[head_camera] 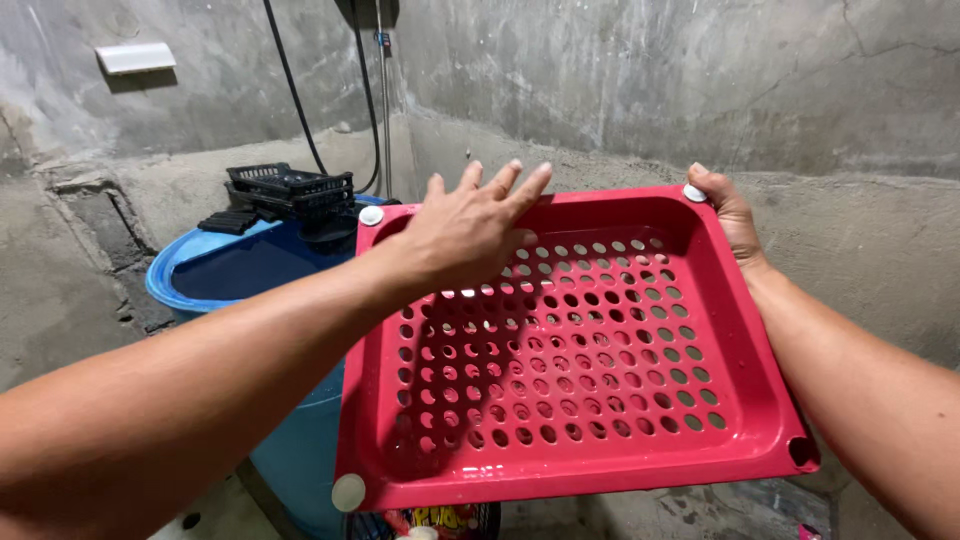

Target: The person assembles a red plastic three-tier shelf by inserting white support poles into the trays and stacking them. They then place a black plastic basket on the top shelf. The person repeatedly wipes the shelf surfaces with wet hands during the process.

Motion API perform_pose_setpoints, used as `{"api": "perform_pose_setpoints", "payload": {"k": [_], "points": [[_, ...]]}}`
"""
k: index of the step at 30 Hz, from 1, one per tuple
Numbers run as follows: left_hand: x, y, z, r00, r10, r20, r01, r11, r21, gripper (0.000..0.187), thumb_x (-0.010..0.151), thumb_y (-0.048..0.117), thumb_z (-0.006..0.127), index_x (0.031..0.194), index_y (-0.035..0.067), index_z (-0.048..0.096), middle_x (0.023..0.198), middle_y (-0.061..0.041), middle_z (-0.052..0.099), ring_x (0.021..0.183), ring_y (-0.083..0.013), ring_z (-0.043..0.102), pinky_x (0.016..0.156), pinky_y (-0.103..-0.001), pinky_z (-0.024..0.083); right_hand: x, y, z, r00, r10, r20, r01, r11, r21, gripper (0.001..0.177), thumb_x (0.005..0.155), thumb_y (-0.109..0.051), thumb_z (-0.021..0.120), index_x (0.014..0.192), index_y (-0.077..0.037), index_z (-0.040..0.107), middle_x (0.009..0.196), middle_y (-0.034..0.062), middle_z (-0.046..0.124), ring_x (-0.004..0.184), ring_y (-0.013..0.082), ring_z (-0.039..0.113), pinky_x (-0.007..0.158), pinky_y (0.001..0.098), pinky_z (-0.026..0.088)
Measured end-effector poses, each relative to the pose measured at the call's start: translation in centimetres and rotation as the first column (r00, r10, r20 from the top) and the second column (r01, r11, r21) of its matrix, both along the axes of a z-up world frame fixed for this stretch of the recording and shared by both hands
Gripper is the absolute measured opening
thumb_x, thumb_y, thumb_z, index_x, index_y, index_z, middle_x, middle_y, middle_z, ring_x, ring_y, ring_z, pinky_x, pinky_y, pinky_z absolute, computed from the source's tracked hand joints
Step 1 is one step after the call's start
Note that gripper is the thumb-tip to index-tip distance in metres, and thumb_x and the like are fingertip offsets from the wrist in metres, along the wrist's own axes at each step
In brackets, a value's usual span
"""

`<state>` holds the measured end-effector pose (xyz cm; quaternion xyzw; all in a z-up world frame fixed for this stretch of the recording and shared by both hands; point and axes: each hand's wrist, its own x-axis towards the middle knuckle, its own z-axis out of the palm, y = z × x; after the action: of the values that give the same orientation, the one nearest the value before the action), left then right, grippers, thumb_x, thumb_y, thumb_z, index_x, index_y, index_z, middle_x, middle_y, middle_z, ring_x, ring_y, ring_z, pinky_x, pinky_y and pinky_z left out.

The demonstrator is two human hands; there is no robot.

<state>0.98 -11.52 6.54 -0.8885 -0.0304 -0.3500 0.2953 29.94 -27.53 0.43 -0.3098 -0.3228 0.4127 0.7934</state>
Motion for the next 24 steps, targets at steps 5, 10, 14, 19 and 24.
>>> {"api": "perform_pose_setpoints", "payload": {"k": [5,10,14,19,24], "points": [[1.5,1.8,-0.4,0.980,0.050,-0.194,-0.128,0.900,-0.417,0.057,0.098,0.027,0.058,0.152,0.023,0.041,0.114,-0.014,0.069,0.102,-0.0362,0.068,0.077,-0.054,0.052,0.4,1.0,0.1,0.991,0.112,0.075,-0.112,0.994,0.007,0.038,0.097,-0.045,0.066,0.083,-0.010,0.070,0.077,0.0078,0.073,0.068,0.0204,0.069,0.070,0.0385,0.059],[2.1,2.5,-0.1,0.985,-0.002,-0.170,-0.073,0.897,-0.437,0.038,0.098,0.025,0.062,0.135,0.023,0.053,0.101,-0.014,0.071,0.095,-0.0401,0.069,0.071,-0.055,0.052,1.6,2.3,0.1,0.996,0.057,0.062,-0.058,0.998,0.023,0.040,0.103,-0.044,0.066,0.084,-0.010,0.071,0.079,0.0083,0.073,0.069,0.0212,0.069,0.071,0.0397,0.059],[2.7,2.5,0.1,0.984,0.003,-0.180,-0.088,0.882,-0.464,0.035,0.098,0.023,0.063,0.132,0.023,0.055,0.100,-0.015,0.071,0.094,-0.0406,0.069,0.071,-0.055,0.052,1.9,1.8,1.6,0.971,0.118,0.209,-0.105,0.992,-0.073,0.051,0.105,-0.055,0.060,0.096,-0.006,0.072,0.087,0.0089,0.075,0.076,0.0199,0.070,0.077,0.0392,0.059],[3.5,2.7,0.8,0.984,0.012,-0.179,-0.095,0.880,-0.466,0.042,0.097,0.023,0.063,0.138,0.025,0.054,0.102,-0.017,0.071,0.094,-0.0421,0.068,0.072,-0.056,0.052,-0.8,-2.5,4.6,0.500,-0.203,0.842,0.633,0.749,-0.195,0.092,0.091,-0.078,0.047,0.147,-0.004,0.041,0.150,0.0250,0.031,0.132,0.0357,0.043,0.104,0.0496,0.044],[4.7,3.1,1.6,0.985,0.015,-0.174,-0.094,0.885,-0.457,0.043,0.097,0.024,0.063,0.139,0.027,0.054,0.105,-0.017,0.071,0.097,-0.0423,0.068,0.074,-0.056,0.052,-5.8,-5.6,5.0,-0.301,0.160,0.940,0.806,0.570,0.161,0.109,0.082,-0.082,0.058,0.170,-0.026,0.028,0.172,0.0263,-0.005,0.157,0.0530,-0.004,0.113,0.0718,0.020]]}}
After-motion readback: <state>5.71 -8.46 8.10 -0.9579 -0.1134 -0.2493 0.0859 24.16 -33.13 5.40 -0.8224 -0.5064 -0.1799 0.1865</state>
